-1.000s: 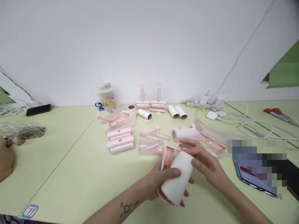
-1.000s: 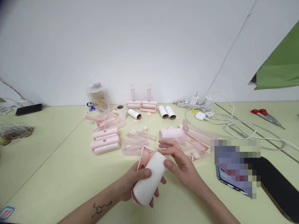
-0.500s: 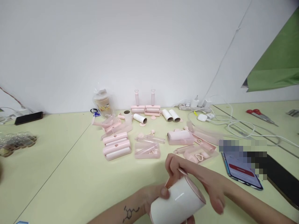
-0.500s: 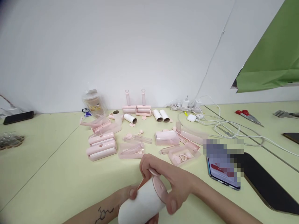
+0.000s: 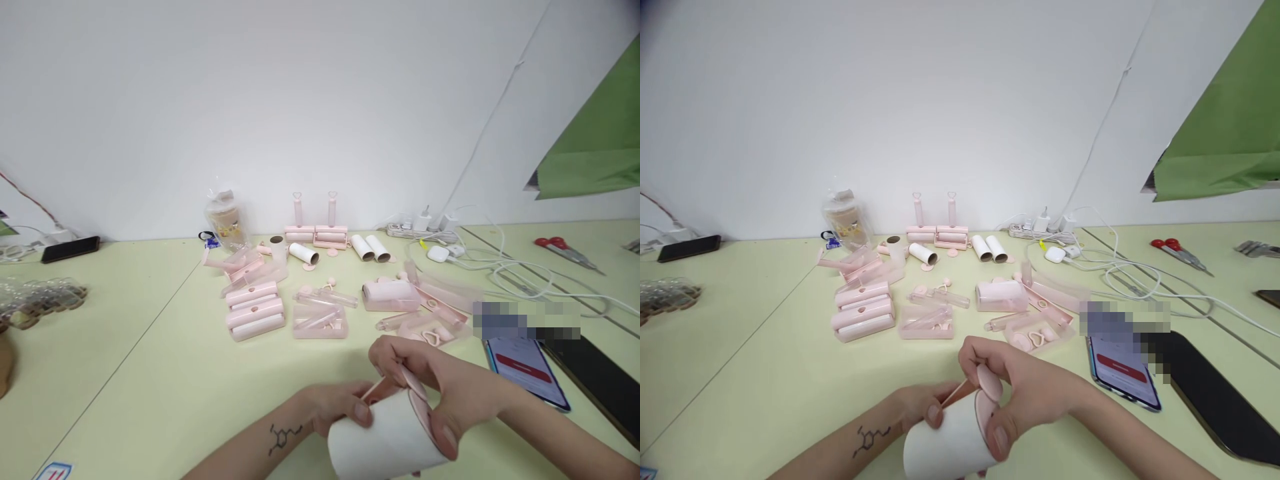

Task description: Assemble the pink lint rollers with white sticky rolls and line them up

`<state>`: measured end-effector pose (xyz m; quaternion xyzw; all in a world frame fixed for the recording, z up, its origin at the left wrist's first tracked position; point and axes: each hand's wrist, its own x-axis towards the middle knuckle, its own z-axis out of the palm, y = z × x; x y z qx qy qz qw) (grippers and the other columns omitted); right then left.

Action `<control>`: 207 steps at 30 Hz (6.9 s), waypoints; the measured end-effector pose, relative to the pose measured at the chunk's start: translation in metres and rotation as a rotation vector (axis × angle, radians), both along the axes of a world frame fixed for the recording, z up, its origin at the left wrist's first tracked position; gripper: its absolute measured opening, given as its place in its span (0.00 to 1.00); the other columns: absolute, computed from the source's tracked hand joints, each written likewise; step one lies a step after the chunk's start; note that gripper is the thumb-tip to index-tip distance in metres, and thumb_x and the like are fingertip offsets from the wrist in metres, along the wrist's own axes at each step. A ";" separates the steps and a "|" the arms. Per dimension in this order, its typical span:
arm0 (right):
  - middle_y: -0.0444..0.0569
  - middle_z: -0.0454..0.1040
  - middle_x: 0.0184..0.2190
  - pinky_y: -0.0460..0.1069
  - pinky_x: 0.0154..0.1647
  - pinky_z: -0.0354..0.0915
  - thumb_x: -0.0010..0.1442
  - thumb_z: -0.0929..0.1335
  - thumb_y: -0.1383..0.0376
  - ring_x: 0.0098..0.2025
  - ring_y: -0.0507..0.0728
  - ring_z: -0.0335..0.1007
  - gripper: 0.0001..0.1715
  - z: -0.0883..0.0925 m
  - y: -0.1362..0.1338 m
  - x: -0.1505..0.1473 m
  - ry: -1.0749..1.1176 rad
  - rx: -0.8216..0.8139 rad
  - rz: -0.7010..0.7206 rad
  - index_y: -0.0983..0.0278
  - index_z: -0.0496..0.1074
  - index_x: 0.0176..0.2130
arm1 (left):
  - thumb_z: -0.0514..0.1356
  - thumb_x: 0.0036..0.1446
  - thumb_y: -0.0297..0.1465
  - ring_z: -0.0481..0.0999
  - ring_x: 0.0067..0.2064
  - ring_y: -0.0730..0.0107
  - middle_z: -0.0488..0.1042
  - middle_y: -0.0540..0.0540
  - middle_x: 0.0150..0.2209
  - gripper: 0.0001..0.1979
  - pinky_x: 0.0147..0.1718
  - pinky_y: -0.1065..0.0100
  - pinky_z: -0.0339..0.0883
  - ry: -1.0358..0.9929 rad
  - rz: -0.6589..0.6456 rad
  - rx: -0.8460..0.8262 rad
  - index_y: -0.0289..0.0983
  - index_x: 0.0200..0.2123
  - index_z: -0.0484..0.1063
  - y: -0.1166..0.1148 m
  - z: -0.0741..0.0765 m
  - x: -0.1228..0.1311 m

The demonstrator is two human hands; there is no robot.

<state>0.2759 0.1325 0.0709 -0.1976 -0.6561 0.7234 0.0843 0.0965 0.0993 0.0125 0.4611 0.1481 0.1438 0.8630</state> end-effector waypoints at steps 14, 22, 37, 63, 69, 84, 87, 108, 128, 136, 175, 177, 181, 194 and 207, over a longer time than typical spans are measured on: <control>0.36 0.56 0.24 0.42 0.21 0.49 0.38 0.75 0.59 0.25 0.48 0.50 0.31 -0.031 -0.043 0.000 -0.161 0.079 -0.508 0.59 0.50 0.28 | 0.64 0.42 0.44 0.72 0.47 0.48 0.75 0.38 0.41 0.22 0.56 0.48 0.50 0.512 0.620 1.408 0.37 0.37 0.66 -0.011 -0.003 0.010; 0.41 0.63 0.32 0.46 0.35 0.61 0.43 0.74 0.66 0.34 0.53 0.61 0.18 -0.034 -0.051 0.022 -0.294 0.550 -0.436 0.60 0.61 0.29 | 0.50 0.56 0.36 0.73 0.28 0.61 0.75 0.41 0.28 0.11 0.26 0.64 0.61 0.609 0.466 1.791 0.35 0.36 0.65 -0.016 -0.017 0.011; 0.40 0.63 0.18 0.51 0.32 0.60 0.45 0.72 0.50 0.24 0.52 0.58 0.29 -0.040 -0.058 0.024 -0.283 0.853 -0.322 0.62 0.51 0.19 | 0.53 0.55 0.30 0.72 0.33 0.61 0.74 0.39 0.33 0.08 0.32 0.63 0.58 0.569 0.404 1.809 0.36 0.39 0.66 -0.025 -0.026 0.018; 0.39 0.56 0.18 0.48 0.30 0.57 0.57 0.66 0.58 0.23 0.51 0.54 0.25 -0.031 -0.053 0.015 -0.031 0.832 -0.179 0.61 0.46 0.20 | 0.55 0.52 0.31 0.74 0.35 0.62 0.76 0.42 0.33 0.04 0.33 0.65 0.60 0.595 0.378 1.856 0.37 0.32 0.65 -0.023 -0.018 0.018; 0.39 0.60 0.19 0.46 0.27 0.56 0.57 0.67 0.62 0.24 0.50 0.57 0.19 -0.036 -0.052 0.019 -0.046 1.036 -0.226 0.61 0.54 0.21 | 0.53 0.54 0.29 0.75 0.33 0.66 0.76 0.43 0.32 0.03 0.35 0.65 0.64 0.718 0.375 1.927 0.36 0.32 0.65 -0.022 -0.017 0.014; 0.50 0.71 0.44 0.53 0.48 0.61 0.65 0.53 0.52 0.47 0.60 0.66 0.23 -0.027 -0.017 -0.014 0.117 0.520 -0.436 0.57 0.69 0.45 | 0.65 0.39 0.30 0.69 0.28 0.72 0.69 0.52 0.25 0.11 0.27 0.71 0.63 0.329 0.651 0.319 0.36 0.26 0.67 -0.016 0.016 0.014; 0.47 0.73 0.34 0.52 0.41 0.63 0.64 0.54 0.54 0.38 0.59 0.69 0.24 -0.033 -0.003 -0.031 0.019 0.313 -0.512 0.60 0.73 0.36 | 0.65 0.40 0.30 0.72 0.32 0.68 0.72 0.49 0.28 0.14 0.33 0.66 0.66 0.167 0.635 0.011 0.36 0.33 0.67 -0.013 0.016 0.012; 0.43 0.65 0.22 0.46 0.29 0.57 0.58 0.59 0.61 0.27 0.52 0.59 0.18 -0.059 -0.010 -0.035 0.115 0.073 -0.659 0.64 0.69 0.23 | 0.63 0.39 0.25 0.70 0.35 0.68 0.71 0.50 0.32 0.19 0.36 0.64 0.63 0.245 0.613 -0.088 0.37 0.39 0.67 -0.018 0.001 0.020; 0.50 0.69 0.42 0.53 0.45 0.61 0.53 0.61 0.40 0.46 0.60 0.65 0.31 -0.062 -0.006 -0.032 0.230 0.039 -0.553 0.57 0.63 0.47 | 0.64 0.43 0.45 0.71 0.39 0.60 0.72 0.45 0.34 0.20 0.38 0.64 0.63 0.276 0.951 0.201 0.35 0.33 0.68 -0.009 0.008 0.001; 0.48 0.69 0.35 0.45 0.26 0.64 0.55 0.67 0.51 0.34 0.55 0.67 0.25 -0.060 -0.013 -0.038 0.206 0.082 -0.507 0.61 0.65 0.49 | 0.51 0.42 0.62 0.66 0.50 0.52 0.66 0.36 0.49 0.44 0.46 0.59 0.61 0.414 1.027 0.658 0.35 0.53 0.56 0.000 0.004 -0.018; 0.49 0.75 0.38 0.46 0.24 0.66 0.49 0.68 0.48 0.34 0.60 0.71 0.25 -0.043 0.003 -0.011 0.260 0.174 -1.120 0.57 0.71 0.44 | 0.56 0.54 0.37 0.75 0.35 0.65 0.78 0.48 0.32 0.10 0.34 0.70 0.64 1.040 0.902 1.017 0.40 0.30 0.76 0.014 0.062 -0.069; 0.49 0.75 0.39 0.46 0.24 0.66 0.51 0.68 0.49 0.35 0.60 0.71 0.25 -0.039 0.007 0.000 0.231 0.261 -1.084 0.57 0.70 0.46 | 0.58 0.53 0.37 0.75 0.35 0.65 0.79 0.47 0.32 0.09 0.34 0.70 0.63 0.923 0.811 0.880 0.40 0.30 0.77 0.000 0.039 -0.044; 0.49 0.74 0.37 0.49 0.30 0.68 0.51 0.69 0.54 0.36 0.61 0.71 0.22 -0.032 0.010 0.011 0.136 0.468 -0.907 0.58 0.72 0.45 | 0.58 0.53 0.37 0.74 0.37 0.64 0.78 0.47 0.32 0.10 0.37 0.68 0.64 0.845 0.703 0.805 0.39 0.31 0.77 -0.008 0.005 -0.020; 0.45 0.71 0.33 0.46 0.34 0.68 0.56 0.68 0.64 0.36 0.54 0.70 0.18 -0.036 -0.032 0.007 -0.140 0.976 -0.471 0.53 0.69 0.47 | 0.70 0.35 0.38 0.66 0.47 0.53 0.66 0.44 0.43 0.30 0.45 0.54 0.61 0.741 0.562 0.757 0.39 0.42 0.64 -0.019 -0.025 -0.040; 0.49 0.69 0.39 0.47 0.37 0.69 0.59 0.65 0.66 0.40 0.55 0.69 0.22 -0.045 -0.033 0.006 -0.226 1.116 -0.312 0.55 0.64 0.53 | 0.71 0.34 0.32 0.67 0.44 0.61 0.69 0.48 0.40 0.28 0.43 0.61 0.62 0.747 0.583 0.870 0.39 0.41 0.66 -0.017 -0.013 -0.034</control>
